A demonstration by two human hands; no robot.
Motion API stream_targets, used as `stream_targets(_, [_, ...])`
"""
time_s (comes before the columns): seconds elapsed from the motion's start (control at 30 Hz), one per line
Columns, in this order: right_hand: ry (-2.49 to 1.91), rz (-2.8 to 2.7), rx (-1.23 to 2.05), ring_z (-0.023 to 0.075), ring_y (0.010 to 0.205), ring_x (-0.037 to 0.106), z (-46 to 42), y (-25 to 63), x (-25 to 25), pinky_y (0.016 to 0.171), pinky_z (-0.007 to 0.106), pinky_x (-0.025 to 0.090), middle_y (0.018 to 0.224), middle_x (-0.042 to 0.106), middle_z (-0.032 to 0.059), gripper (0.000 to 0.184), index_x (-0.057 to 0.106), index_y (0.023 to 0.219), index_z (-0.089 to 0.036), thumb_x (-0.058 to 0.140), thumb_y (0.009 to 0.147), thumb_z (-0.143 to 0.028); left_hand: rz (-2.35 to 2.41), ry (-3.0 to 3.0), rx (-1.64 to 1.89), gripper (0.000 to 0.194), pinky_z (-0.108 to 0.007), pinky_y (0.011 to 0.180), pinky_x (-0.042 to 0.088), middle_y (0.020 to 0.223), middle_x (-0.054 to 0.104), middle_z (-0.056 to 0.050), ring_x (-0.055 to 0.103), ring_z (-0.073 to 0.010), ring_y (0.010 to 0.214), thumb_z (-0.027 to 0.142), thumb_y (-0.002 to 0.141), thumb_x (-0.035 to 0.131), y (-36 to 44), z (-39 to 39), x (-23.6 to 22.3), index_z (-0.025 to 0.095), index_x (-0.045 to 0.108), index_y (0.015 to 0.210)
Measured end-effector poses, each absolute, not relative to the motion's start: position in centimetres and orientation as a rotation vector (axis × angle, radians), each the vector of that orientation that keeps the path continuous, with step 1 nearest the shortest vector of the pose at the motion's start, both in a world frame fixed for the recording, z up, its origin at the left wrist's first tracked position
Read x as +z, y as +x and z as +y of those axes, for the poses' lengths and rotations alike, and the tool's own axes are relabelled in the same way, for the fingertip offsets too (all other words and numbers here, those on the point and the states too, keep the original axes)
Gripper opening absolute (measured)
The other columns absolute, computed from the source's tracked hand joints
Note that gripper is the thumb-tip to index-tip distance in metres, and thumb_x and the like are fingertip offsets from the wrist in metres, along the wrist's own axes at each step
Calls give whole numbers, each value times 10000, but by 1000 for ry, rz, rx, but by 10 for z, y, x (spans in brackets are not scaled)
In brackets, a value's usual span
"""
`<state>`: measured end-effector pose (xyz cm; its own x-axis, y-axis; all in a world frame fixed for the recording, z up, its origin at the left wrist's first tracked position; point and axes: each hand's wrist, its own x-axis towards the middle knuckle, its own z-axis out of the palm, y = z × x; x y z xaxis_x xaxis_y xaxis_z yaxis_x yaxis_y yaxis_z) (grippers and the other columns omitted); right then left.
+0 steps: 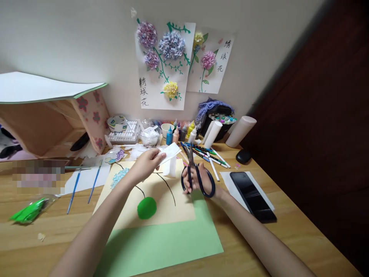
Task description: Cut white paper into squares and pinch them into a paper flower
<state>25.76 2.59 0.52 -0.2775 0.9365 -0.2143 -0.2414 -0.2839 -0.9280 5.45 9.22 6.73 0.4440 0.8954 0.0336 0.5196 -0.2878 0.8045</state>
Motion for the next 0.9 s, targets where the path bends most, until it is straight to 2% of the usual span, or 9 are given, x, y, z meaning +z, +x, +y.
stream_targets(0.1, [-1027,-1270,1843,98,433,499,20,243,7,569,317,518,543,483,-47,747,511,812,-175,335,614,-873,1242,1986,675,363,-231,487,283,548,474,26,405,-108,504,462,858,401,34,100,75,182,443,631])
stream_targets(0.3, [-1117,-1580,1659,99,451,499,27,216,17,482,244,444,545,447,-57,685,448,810,-185,280,686,-837,1214,2028,599,377,-234,495,284,545,481,25,410,-111,514,475,855,403,15,109,71,182,438,621])
stream_targets(0.47, [-1181,-1560,1672,82,386,471,44,202,10,428,224,433,499,428,-74,710,441,777,-183,244,669,-856,1179,1983,578,375,-229,495,288,533,465,32,410,-104,503,466,850,414,10,116,60,183,416,603])
stream_targets(0.63, [-1280,-1522,1612,66,333,412,46,197,3,338,197,398,468,385,-91,713,413,737,-193,304,601,-884,1180,1943,579,377,-219,479,297,522,447,37,424,-102,488,479,838,433,7,125,51,183,418,605])
stream_targets(0.8, [-1312,-1546,1503,52,334,360,42,200,-2,304,178,374,492,348,-99,607,427,767,-192,395,698,-794,1149,1894,562,387,-205,451,295,535,429,37,392,-89,475,498,829,434,2,131,47,178,432,611])
stream_targets(0.9, [-1273,-1588,1533,58,341,383,42,201,-1,324,184,386,480,378,-90,654,421,761,-192,335,673,-834,1140,1865,552,382,-199,428,276,533,415,40,350,-79,456,506,826,434,0,132,45,177,439,631])
